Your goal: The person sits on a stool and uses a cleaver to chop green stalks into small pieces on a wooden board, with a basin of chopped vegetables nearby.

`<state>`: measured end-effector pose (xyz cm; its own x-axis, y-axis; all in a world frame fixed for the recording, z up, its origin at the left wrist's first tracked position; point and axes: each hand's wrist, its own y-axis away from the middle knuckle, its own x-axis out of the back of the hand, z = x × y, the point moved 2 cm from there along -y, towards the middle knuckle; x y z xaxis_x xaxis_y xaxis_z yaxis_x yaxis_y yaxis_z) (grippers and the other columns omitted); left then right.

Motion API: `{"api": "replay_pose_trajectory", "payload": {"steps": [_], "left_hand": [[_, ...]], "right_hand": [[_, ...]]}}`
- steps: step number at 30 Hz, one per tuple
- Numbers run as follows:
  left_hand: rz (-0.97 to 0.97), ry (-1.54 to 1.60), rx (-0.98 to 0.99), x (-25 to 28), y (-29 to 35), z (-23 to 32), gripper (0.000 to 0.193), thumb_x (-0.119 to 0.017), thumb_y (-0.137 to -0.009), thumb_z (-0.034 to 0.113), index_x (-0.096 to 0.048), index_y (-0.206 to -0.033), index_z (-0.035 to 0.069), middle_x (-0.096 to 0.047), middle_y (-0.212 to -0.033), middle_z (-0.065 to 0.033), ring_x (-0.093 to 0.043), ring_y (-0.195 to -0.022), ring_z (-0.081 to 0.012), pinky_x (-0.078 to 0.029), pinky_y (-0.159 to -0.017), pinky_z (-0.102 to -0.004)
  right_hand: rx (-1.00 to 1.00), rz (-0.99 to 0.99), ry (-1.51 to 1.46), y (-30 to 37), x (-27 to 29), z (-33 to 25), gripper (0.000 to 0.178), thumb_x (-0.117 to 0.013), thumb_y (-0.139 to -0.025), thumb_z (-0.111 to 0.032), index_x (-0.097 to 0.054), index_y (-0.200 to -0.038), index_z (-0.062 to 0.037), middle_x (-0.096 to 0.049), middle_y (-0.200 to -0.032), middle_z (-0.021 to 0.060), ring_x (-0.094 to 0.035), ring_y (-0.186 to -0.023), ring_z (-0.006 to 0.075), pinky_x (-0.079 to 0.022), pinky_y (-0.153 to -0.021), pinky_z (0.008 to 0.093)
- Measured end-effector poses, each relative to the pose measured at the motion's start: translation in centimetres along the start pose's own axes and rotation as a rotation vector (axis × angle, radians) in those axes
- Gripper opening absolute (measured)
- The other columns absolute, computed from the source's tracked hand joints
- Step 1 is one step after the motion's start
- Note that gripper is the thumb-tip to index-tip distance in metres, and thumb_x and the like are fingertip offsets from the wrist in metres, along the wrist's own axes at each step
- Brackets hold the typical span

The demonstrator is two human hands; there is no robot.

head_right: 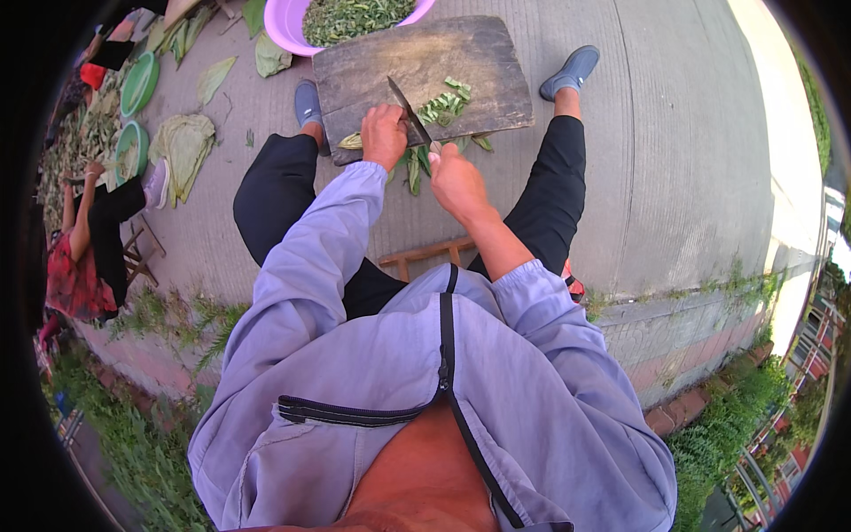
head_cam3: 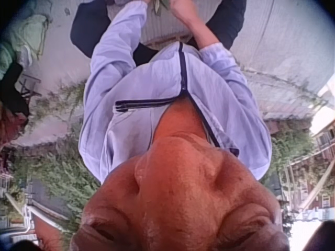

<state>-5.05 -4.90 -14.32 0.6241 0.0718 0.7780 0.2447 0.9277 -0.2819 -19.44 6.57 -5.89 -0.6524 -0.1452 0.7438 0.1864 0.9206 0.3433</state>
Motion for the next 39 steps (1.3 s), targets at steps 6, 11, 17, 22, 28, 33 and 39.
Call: {"api": "replay_pose_trajectory", "payload": {"steps": [6, 11, 17, 22, 28, 33, 39], "left_hand": [[-0.002, 0.009, -0.008, 0.0, 0.0, 0.1, 0.015, -0.073, -0.079, 0.005, -0.072, -0.093, 0.011, -0.068, -0.097, -0.011, -0.063, -0.099, -0.0365, -0.05, -0.085, -0.0503], [-0.008, 0.014, -0.007, 0.1, 0.1, 0.0, 0.015, -0.073, -0.079, 0.005, -0.072, -0.093, 0.011, -0.068, -0.097, -0.0111, -0.063, -0.099, -0.0368, -0.049, -0.086, -0.0505], [-0.002, 0.037, -0.001, 0.7, 0.2, 0.3, 0.014, -0.07, -0.082, 0.007, -0.075, -0.095, 0.012, -0.069, -0.099, -0.0097, -0.063, -0.099, -0.0364, -0.048, -0.086, -0.0512], [-0.028, -0.052, 0.001, 1.3, 0.3, 1.1, 0.017, -0.069, -0.084, 0.007, -0.077, -0.097, 0.015, -0.069, -0.101, -0.0069, -0.063, -0.1, -0.0331, -0.047, -0.087, -0.0493], [-0.036, 0.017, 0.026, 1.0, 0.2, -0.4, 0.017, -0.071, -0.084, 0.008, -0.077, -0.097, 0.018, -0.069, -0.098, -0.0063, -0.063, -0.1, -0.0328, -0.047, -0.085, -0.0488], [-0.017, 0.034, 0.039, 0.8, 0.3, -0.3, 0.013, -0.072, -0.083, 0.008, -0.075, -0.093, 0.017, -0.069, -0.096, -0.0067, -0.064, -0.098, -0.0336, -0.048, -0.084, -0.0489], [-0.004, 0.024, 0.035, 0.7, 0.1, -0.4, 0.012, -0.073, -0.082, 0.008, -0.073, -0.091, 0.015, -0.07, -0.094, -0.0074, -0.065, -0.097, -0.0341, -0.048, -0.083, -0.0492]], "right_hand": [[-0.004, -0.007, 0.007, -1.1, 0.1, -0.6, 0.034, -0.051, -0.108, -0.03, -0.055, -0.107, 0.0034, -0.07, -0.099, 0.0355, -0.068, -0.093, 0.0556, -0.05, -0.085, 0.0639], [0.003, -0.01, 0.001, -1.8, -0.6, -1.2, 0.034, -0.051, -0.108, -0.03, -0.055, -0.106, 0.0037, -0.071, -0.099, 0.0353, -0.068, -0.094, 0.0552, -0.05, -0.085, 0.0634], [0.043, 0.036, 0.014, -3.1, -1.7, -0.9, 0.034, -0.052, -0.108, -0.03, -0.054, -0.106, 0.0032, -0.071, -0.098, 0.0344, -0.069, -0.092, 0.0542, -0.051, -0.084, 0.063], [0.047, 0.1, -0.061, -3.9, -2.1, 1.3, 0.034, -0.053, -0.108, -0.032, -0.053, -0.104, 0.0021, -0.07, -0.089, 0.0347, -0.068, -0.085, 0.0556, -0.051, -0.078, 0.0634], [0.004, 0.129, -0.102, -3.0, -2.0, 3.0, 0.035, -0.055, -0.107, -0.034, -0.053, -0.107, 0.0016, -0.069, -0.088, 0.0365, -0.066, -0.086, 0.0579, -0.049, -0.08, 0.0654], [0.028, 0.07, -0.072, -2.1, -1.2, 2.9, 0.035, -0.055, -0.107, -0.034, -0.054, -0.107, 0.0017, -0.068, -0.089, 0.0376, -0.066, -0.088, 0.0591, -0.049, -0.081, 0.0655], [0.076, 0.033, -0.092, -0.9, -0.3, 2.2, 0.036, -0.056, -0.107, -0.034, -0.055, -0.106, 0.0022, -0.068, -0.089, 0.0384, -0.065, -0.089, 0.0599, -0.049, -0.081, 0.0649]]}}
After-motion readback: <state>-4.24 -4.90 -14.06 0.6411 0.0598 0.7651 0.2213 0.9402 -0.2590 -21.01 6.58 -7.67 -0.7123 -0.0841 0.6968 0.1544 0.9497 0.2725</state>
